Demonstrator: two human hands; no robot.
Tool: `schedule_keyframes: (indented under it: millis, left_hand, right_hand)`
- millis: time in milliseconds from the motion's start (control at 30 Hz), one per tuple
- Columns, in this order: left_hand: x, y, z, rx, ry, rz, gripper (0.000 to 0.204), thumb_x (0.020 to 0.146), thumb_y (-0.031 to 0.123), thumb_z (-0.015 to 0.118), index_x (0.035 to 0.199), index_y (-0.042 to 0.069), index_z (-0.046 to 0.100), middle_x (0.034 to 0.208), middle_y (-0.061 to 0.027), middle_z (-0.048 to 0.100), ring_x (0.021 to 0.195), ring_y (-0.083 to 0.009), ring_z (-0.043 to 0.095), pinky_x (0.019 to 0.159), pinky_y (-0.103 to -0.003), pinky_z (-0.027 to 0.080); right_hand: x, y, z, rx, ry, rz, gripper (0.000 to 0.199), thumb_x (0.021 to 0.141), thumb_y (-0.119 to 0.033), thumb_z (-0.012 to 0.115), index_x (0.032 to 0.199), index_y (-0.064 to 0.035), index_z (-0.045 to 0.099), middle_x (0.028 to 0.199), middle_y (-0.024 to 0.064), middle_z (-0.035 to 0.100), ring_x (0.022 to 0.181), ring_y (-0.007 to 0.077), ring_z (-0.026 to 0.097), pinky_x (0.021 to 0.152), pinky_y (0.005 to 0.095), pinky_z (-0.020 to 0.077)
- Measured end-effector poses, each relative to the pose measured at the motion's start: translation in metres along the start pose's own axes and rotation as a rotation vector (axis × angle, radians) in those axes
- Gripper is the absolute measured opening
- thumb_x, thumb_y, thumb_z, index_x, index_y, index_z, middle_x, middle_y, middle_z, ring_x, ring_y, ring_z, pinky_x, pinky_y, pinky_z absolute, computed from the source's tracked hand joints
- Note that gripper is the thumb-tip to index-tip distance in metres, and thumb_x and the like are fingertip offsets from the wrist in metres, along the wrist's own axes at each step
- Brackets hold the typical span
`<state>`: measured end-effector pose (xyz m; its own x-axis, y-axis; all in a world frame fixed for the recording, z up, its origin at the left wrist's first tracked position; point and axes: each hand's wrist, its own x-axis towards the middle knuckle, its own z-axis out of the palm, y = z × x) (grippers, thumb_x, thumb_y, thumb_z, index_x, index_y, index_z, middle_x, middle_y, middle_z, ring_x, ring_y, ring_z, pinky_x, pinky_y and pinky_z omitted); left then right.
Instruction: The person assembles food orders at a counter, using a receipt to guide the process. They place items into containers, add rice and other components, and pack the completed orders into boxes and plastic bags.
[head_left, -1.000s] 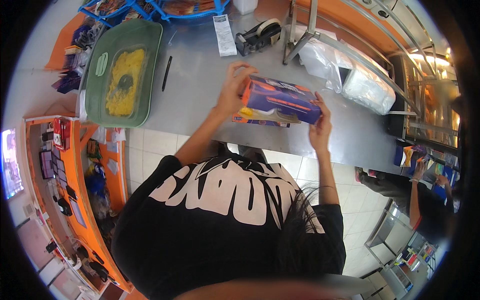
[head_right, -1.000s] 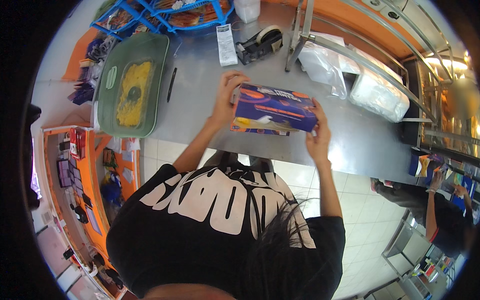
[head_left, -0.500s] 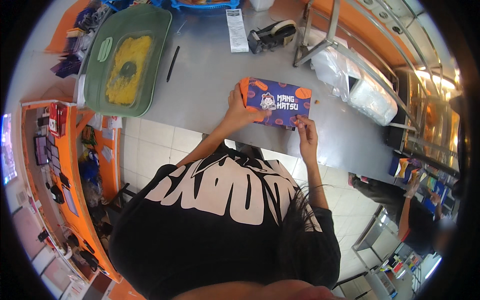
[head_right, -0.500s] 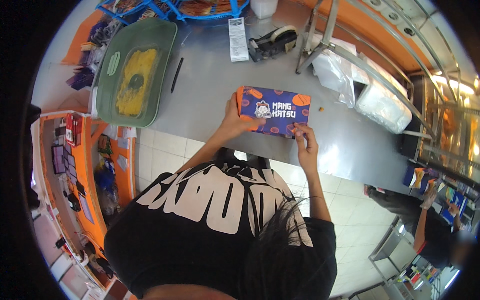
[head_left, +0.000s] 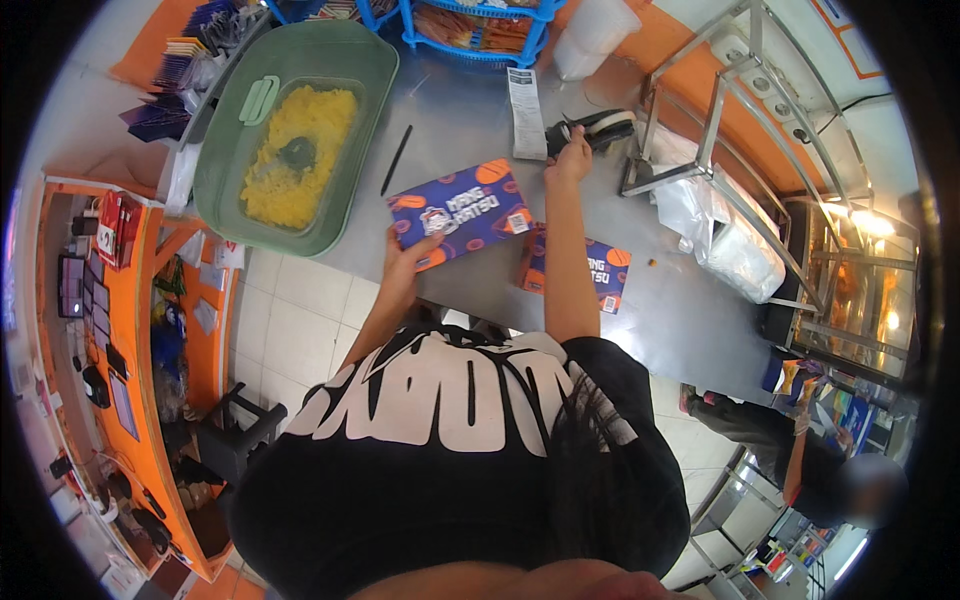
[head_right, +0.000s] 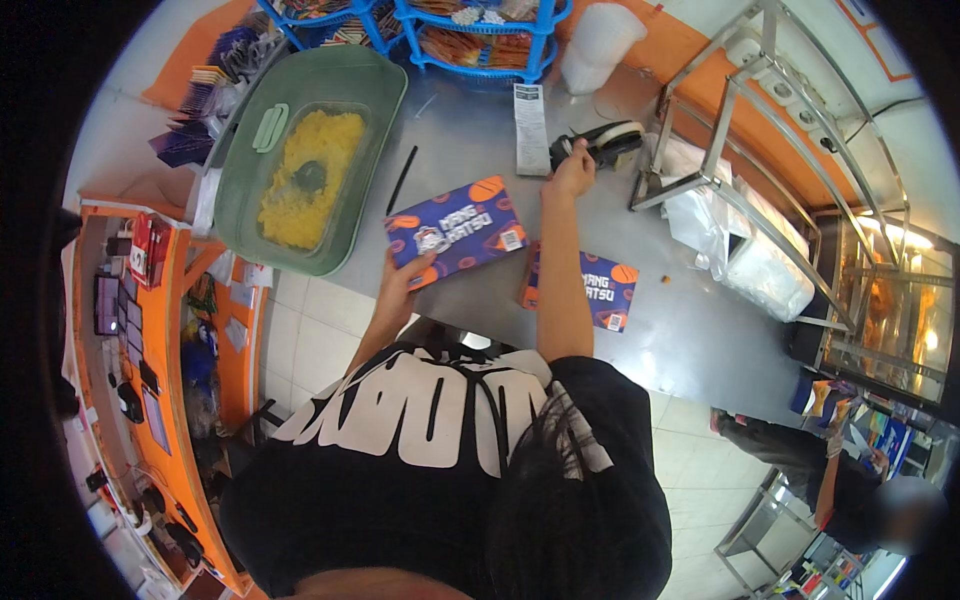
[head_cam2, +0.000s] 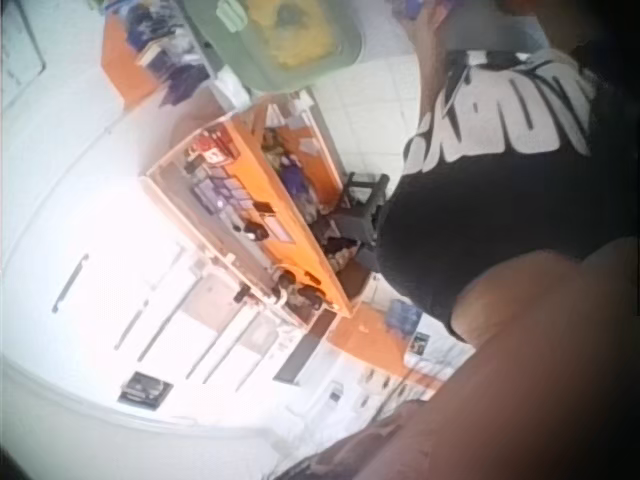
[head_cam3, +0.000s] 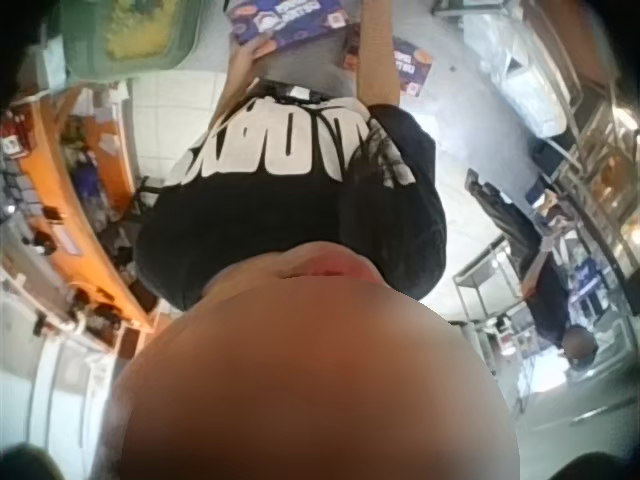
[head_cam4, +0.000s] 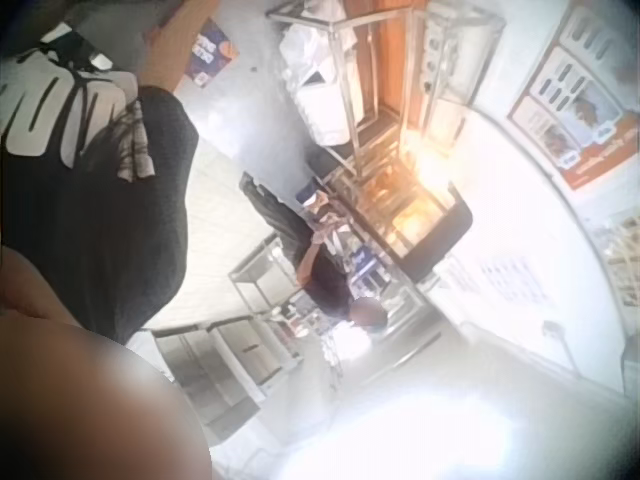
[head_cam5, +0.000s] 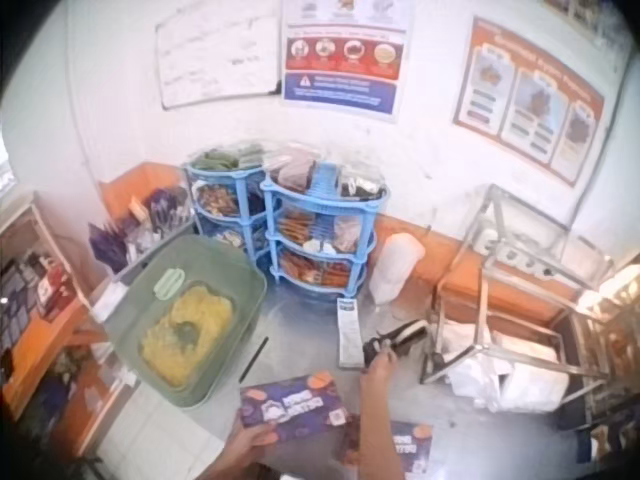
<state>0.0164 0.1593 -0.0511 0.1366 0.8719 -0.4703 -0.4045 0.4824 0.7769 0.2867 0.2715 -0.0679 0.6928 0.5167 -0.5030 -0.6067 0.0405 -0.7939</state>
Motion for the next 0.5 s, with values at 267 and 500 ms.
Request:
schedule_keyframes:
  millis: [267,500]
  left_hand:
    - [0.011,0.077,-0.05,-0.098,0.024,0.044,0.051,0.08,0.004,0.067,0.124,0.003,0.043,0.113,-0.0099,0.058,0.103,-0.0205,0.061,0.087,-0.034,0.05]
    - [0.031,0.104,-0.019,-0.25,-0.177,-0.213,0.039,0.085,0.016,0.066,0.119,0.001,0.053,0.11,-0.0105,0.063,0.099,-0.0207,0.063,0.087,-0.036,0.05]
  right_hand:
    - [0.007,0.066,0.01,0.127,0.168,-0.315,0.02,0.085,-0.019,0.071,0.076,-0.0044,0.061,0.073,0.001,0.06,0.059,0.011,0.052,0.053,0.0234,0.0421]
    - [-0.052,-0.012,-0.051,-0.725,-0.359,-0.245,0.017,0.092,-0.016,0.057,0.08,-0.0053,0.062,0.073,-0.001,0.057,0.07,0.0089,0.053,0.063,0.0226,0.0423]
